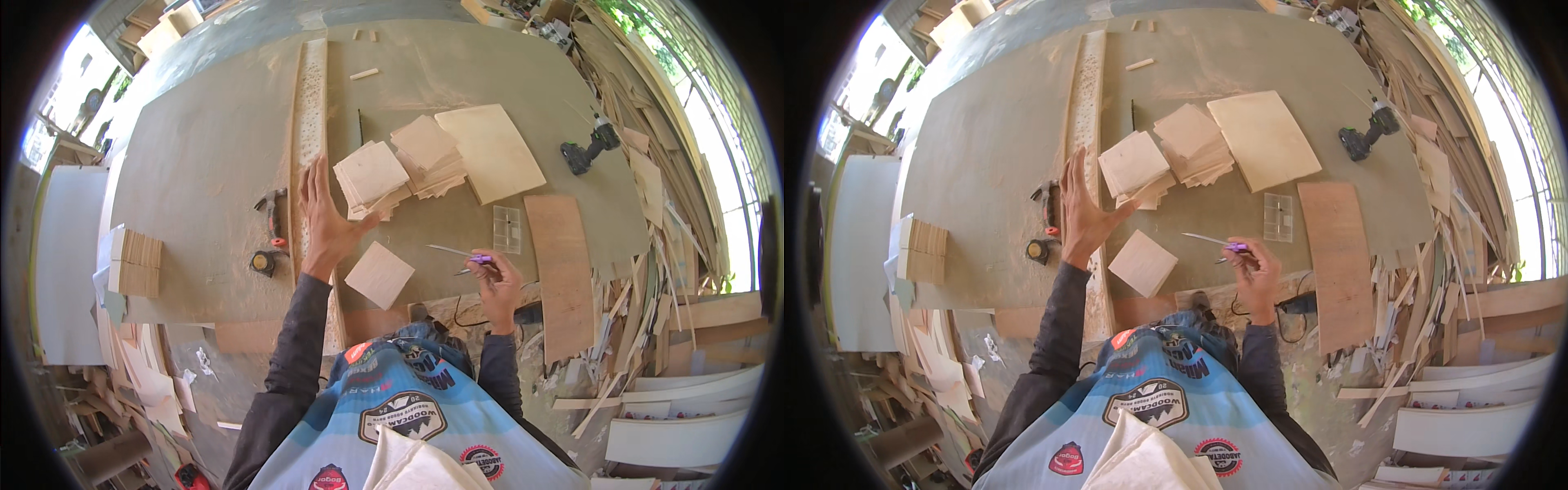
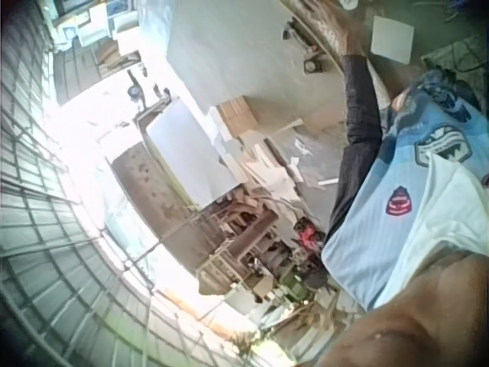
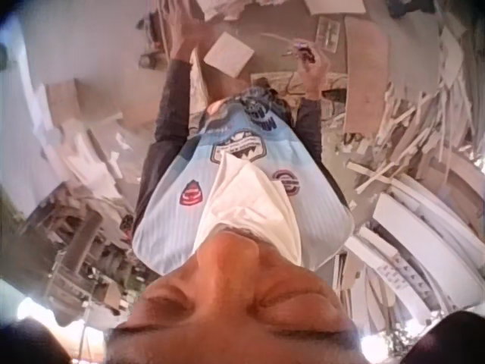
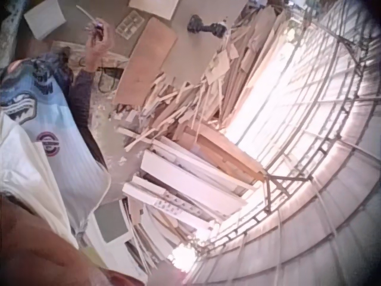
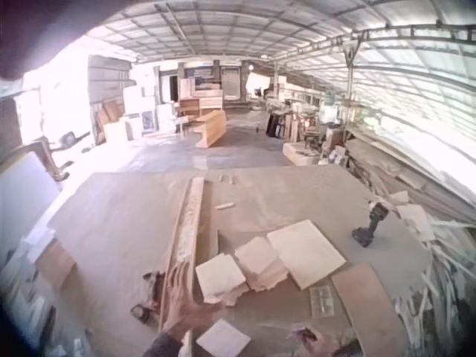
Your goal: The person marks curved lines on square wooden blocks using a compass and a pencil, picking up the blocks individually from a stack and placing them aside on a workbench.
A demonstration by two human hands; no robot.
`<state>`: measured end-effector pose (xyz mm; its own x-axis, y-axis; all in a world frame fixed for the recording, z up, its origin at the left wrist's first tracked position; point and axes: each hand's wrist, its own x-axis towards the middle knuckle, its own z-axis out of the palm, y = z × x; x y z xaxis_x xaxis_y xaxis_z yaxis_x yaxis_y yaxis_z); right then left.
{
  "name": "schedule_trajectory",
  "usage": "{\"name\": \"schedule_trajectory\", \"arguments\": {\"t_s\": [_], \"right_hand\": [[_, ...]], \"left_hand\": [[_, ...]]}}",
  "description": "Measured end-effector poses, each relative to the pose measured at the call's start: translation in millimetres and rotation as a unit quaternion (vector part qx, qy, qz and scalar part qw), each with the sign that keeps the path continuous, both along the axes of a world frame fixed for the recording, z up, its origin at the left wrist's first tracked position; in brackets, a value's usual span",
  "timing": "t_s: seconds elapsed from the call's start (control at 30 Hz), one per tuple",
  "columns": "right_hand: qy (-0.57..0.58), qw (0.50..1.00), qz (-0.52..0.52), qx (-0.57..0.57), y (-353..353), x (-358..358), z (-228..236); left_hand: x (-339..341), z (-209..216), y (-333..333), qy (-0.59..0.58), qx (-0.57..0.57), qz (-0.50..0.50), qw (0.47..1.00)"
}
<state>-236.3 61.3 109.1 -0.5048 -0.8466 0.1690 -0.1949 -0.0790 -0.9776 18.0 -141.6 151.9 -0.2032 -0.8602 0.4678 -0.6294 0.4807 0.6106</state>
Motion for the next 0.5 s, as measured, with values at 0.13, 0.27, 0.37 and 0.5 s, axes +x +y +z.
{"name": "schedule_trajectory", "arguments": {"t_s": [0.13,0.27,0.37,0.5], "right_hand": [[-0.011,1.000,0.018,0.008,-3,29,11],[0.020,0.996,0.078,0.023,-11,49,15],[0.052,0.989,0.138,0.009,-23,65,19],[0.097,0.970,0.222,0.009,-40,85,16]], "left_hand": [[23,-19,30,0.038,0.025,-0.020,0.999],[51,-36,82,0.073,0.124,-0.016,0.989],[59,-62,120,0.079,0.135,-0.002,0.988],[57,-85,151,0.115,0.165,0.027,0.979]]}}
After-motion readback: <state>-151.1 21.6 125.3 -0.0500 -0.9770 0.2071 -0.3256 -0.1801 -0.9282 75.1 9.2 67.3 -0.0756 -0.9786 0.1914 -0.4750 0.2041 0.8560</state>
